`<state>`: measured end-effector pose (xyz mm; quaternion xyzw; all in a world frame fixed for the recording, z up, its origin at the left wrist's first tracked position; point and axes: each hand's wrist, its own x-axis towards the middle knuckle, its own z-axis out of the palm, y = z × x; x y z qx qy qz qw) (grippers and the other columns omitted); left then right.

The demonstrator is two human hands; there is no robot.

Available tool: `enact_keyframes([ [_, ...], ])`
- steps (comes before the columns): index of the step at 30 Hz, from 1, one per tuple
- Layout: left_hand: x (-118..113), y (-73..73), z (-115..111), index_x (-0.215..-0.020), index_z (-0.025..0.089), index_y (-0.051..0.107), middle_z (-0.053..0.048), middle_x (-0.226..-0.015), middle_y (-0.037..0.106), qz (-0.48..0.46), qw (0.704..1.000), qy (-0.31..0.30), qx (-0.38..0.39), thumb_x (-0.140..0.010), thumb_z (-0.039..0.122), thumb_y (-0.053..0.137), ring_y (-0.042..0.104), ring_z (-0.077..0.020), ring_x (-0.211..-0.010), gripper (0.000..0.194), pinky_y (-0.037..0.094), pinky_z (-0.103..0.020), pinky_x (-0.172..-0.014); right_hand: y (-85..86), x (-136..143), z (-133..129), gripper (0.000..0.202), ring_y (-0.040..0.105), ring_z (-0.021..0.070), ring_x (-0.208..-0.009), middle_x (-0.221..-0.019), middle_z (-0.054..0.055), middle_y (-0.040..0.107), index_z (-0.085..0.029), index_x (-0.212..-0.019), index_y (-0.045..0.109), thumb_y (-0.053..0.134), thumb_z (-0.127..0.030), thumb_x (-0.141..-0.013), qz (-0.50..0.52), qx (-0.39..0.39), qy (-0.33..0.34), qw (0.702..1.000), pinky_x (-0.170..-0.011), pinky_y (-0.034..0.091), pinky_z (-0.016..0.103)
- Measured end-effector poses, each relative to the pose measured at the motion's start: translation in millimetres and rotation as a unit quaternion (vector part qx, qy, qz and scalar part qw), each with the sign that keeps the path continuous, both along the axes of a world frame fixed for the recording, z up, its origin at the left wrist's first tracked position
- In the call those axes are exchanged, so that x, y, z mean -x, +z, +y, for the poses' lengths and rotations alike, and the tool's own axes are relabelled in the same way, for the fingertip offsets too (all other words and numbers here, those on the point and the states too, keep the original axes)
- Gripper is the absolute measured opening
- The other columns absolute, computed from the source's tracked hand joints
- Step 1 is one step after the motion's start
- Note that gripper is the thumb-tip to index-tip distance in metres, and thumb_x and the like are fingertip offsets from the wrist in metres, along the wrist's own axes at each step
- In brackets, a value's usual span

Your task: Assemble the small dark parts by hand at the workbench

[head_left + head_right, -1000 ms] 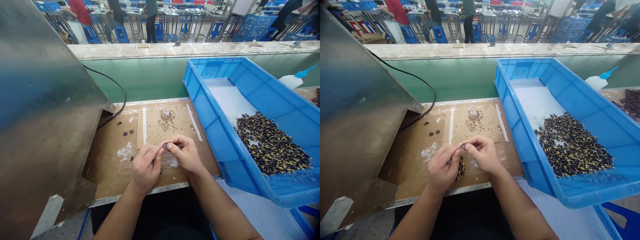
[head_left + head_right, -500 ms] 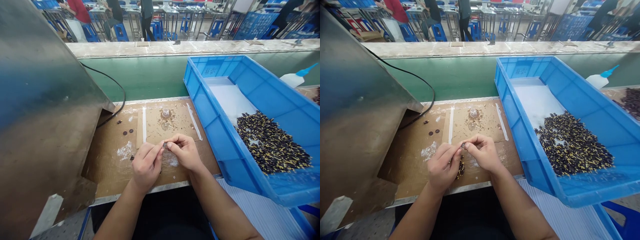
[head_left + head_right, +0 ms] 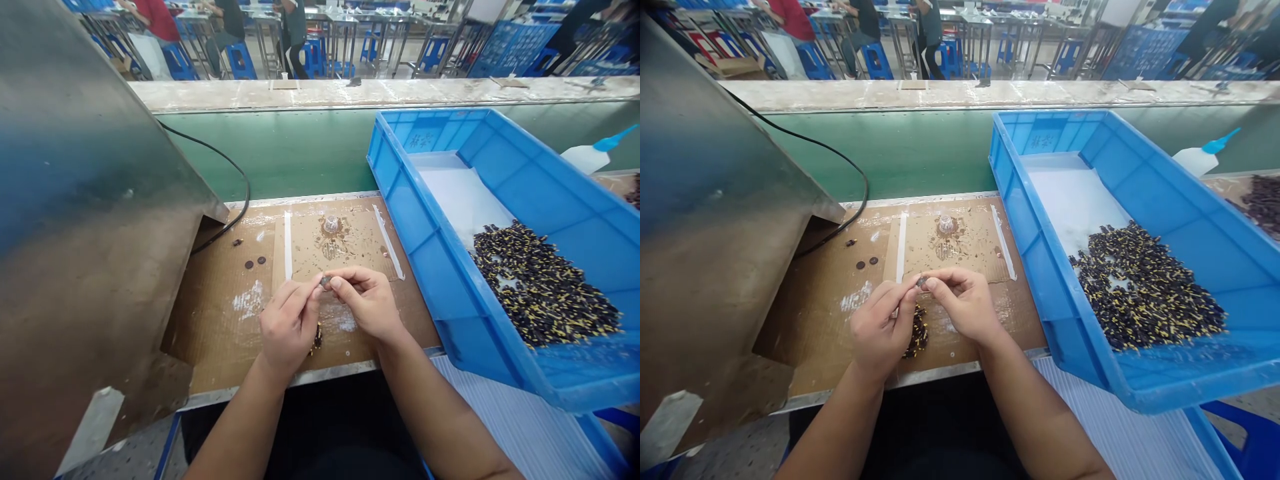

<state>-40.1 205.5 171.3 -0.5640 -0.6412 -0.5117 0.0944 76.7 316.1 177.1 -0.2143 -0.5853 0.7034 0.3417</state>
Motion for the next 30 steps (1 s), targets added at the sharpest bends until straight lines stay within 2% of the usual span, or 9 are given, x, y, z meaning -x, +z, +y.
enact_keyframes([
  [9,-1.6,-3.3,-0.9,-0.117,0.015,0.070,-0.005,-0.097,0.072,-0.024,1.000,-0.004,0.013,-0.092,0.005,0.062,0.066,-0.0131,-0.083,0.028,0.054,-0.026,-0.080,-0.4,-0.3,0.9,0.016,0.074,0.0157,-0.079,-0.089,0.004,0.079,-0.022,-0.094,0.079,0.078,-0.035,-0.085,-0.010,-0.009,0.000,1.000,-0.080,0.063,0.032],
  [17,-3.3,1.3,-3.1,-0.111,0.015,0.071,-0.005,-0.097,0.074,-0.051,0.998,-0.005,0.034,-0.096,0.011,0.056,0.069,-0.0144,-0.084,0.021,0.054,-0.026,-0.077,-0.9,0.0,0.8,0.016,0.073,0.0151,-0.079,-0.087,0.004,0.079,-0.022,-0.092,0.079,0.079,-0.037,-0.084,-0.010,0.005,0.008,1.000,-0.078,0.062,0.030],
  [20,-3.8,2.9,-4.1,-0.108,0.017,0.072,-0.003,-0.086,0.074,-0.075,0.996,0.000,0.043,-0.098,0.015,0.056,0.070,-0.0146,-0.080,0.019,0.055,-0.025,-0.076,-0.1,-0.2,0.6,0.015,0.073,0.0151,-0.078,-0.086,0.003,0.078,-0.022,-0.091,0.078,0.079,-0.035,-0.084,-0.005,0.002,0.009,1.000,-0.078,0.062,0.030],
  [24,-3.6,3.1,-5.8,-0.107,0.020,0.074,0.002,-0.063,0.064,-0.129,0.989,0.004,0.069,-0.100,0.023,0.055,0.068,-0.0139,-0.067,0.020,0.056,-0.024,-0.070,0.5,-0.5,0.9,0.013,0.072,0.0152,-0.079,-0.086,0.003,0.078,-0.022,-0.090,0.078,0.079,-0.034,-0.084,-0.013,-0.013,0.004,1.000,-0.077,0.061,0.030],
  [30,-2.3,0.0,-8.2,-0.114,0.023,0.074,0.005,-0.058,0.058,-0.223,0.970,-0.028,0.090,-0.100,0.025,0.057,0.059,-0.0090,-0.053,0.023,0.049,-0.020,-0.057,1.1,-0.2,0.2,0.010,0.071,0.0134,-0.078,-0.084,0.002,0.077,-0.022,-0.089,0.077,0.078,-0.031,-0.085,-0.006,-0.019,0.001,1.000,-0.075,0.059,0.027],
])
